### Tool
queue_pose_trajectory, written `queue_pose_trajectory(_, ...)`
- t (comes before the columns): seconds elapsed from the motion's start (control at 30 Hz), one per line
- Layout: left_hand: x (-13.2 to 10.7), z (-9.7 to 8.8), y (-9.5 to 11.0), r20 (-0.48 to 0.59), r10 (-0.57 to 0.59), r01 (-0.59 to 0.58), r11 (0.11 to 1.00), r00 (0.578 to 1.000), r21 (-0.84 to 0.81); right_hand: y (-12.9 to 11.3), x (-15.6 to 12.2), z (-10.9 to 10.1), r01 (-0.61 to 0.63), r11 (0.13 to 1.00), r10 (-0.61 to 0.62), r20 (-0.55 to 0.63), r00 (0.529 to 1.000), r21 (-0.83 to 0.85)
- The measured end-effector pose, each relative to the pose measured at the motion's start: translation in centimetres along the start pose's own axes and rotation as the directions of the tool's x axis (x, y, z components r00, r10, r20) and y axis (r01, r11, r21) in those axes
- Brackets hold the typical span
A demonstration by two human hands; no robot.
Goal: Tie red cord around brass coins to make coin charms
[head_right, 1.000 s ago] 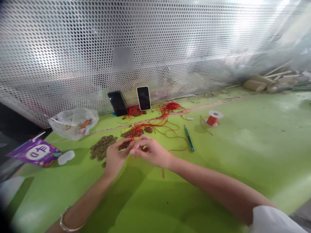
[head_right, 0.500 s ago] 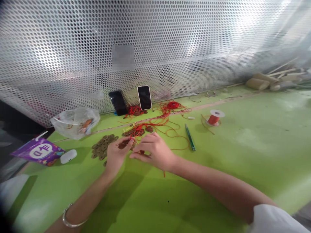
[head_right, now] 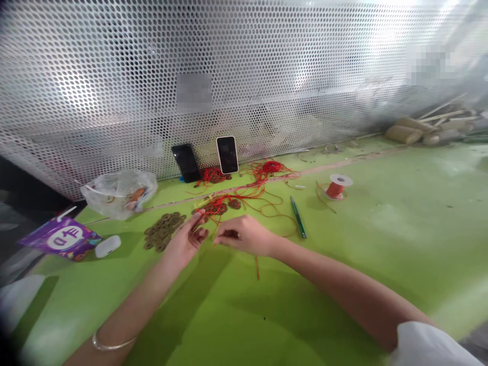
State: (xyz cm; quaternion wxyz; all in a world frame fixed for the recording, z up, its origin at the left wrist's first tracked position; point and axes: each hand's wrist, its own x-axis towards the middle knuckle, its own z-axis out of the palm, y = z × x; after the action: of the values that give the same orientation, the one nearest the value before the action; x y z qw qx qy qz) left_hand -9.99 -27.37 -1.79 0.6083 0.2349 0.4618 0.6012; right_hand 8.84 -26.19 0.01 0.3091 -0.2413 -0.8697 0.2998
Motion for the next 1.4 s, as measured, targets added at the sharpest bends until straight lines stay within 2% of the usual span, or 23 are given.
queue_pose_trajectory(0.17,-0.5,0.5,-0.2,0.026,-0.018,0.018,1.000,1.000,-0.022,-1.2,-0.1,-0.1,-0.005,0.998,0.002,0.051,0.999,0.070)
queue_pose_trajectory(0.3,-1.0,0.9,-0.4,0.071,-0.007,0.002,0.998,0.997,0.057,-2.3,-0.2,-0.6,-0.015,0.985,0.003,0.072,0.997,0.174)
queue_pose_trajectory(0.53,-1.0,1.0,-0.7,0.115,0.088,-0.109,0.976,0.989,0.187,-2.8,-0.2,-1.6,-0.069,0.925,0.070,0.010,0.997,0.375)
queue_pose_trajectory(0.6,-1.2,1.0,-0.7,0.140,0.144,-0.175,0.953,0.980,0.247,-3.0,-0.2,-1.4,-0.070,0.901,0.069,0.018,0.997,0.429)
queue_pose_trajectory(0.67,-1.5,1.0,-0.5,0.199,0.219,-0.279,0.888,0.955,0.365,-3.2,-0.4,-1.1,-0.061,0.882,0.050,0.035,0.998,0.468)
queue_pose_trajectory(0.77,-2.2,1.1,-0.3,0.309,0.312,-0.437,0.707,0.898,0.556,-3.6,-0.6,-0.4,-0.049,0.844,0.038,0.031,0.999,0.533)
queue_pose_trajectory(0.83,-2.6,1.2,-0.3,0.344,0.361,-0.498,0.610,0.867,0.617,-3.9,-0.8,0.0,-0.049,0.792,0.058,0.005,0.998,0.609)
queue_pose_trajectory(0.93,-3.0,1.2,-0.3,0.356,0.419,-0.544,0.538,0.836,0.644,-4.3,-0.8,0.3,-0.045,0.707,0.096,-0.033,0.995,0.706)
queue_pose_trajectory(1.03,-3.3,1.2,-0.4,0.368,0.449,-0.569,0.495,0.814,0.656,-4.5,-0.7,0.4,-0.032,0.669,0.129,-0.073,0.989,0.743)
queue_pose_trajectory(1.13,-3.1,1.1,-0.3,0.355,0.454,-0.563,0.498,0.817,0.659,-4.4,-0.6,0.2,-0.013,0.677,0.146,-0.116,0.982,0.736)
queue_pose_trajectory(1.23,-2.4,0.8,-0.3,0.295,0.414,-0.499,0.575,0.861,0.648,-3.9,-0.6,-0.1,-0.003,0.717,0.132,-0.131,0.983,0.698)
queue_pose_trajectory(1.3,-1.9,0.6,-0.4,0.244,0.374,-0.440,0.648,0.895,0.621,-3.5,-0.5,-0.2,-0.001,0.785,0.117,-0.146,0.982,0.620)
queue_pose_trajectory(1.4,-1.4,0.4,-0.6,0.193,0.346,-0.392,0.720,0.918,0.573,-3.0,-0.4,-0.1,-0.048,0.911,0.137,-0.190,0.972,0.410)
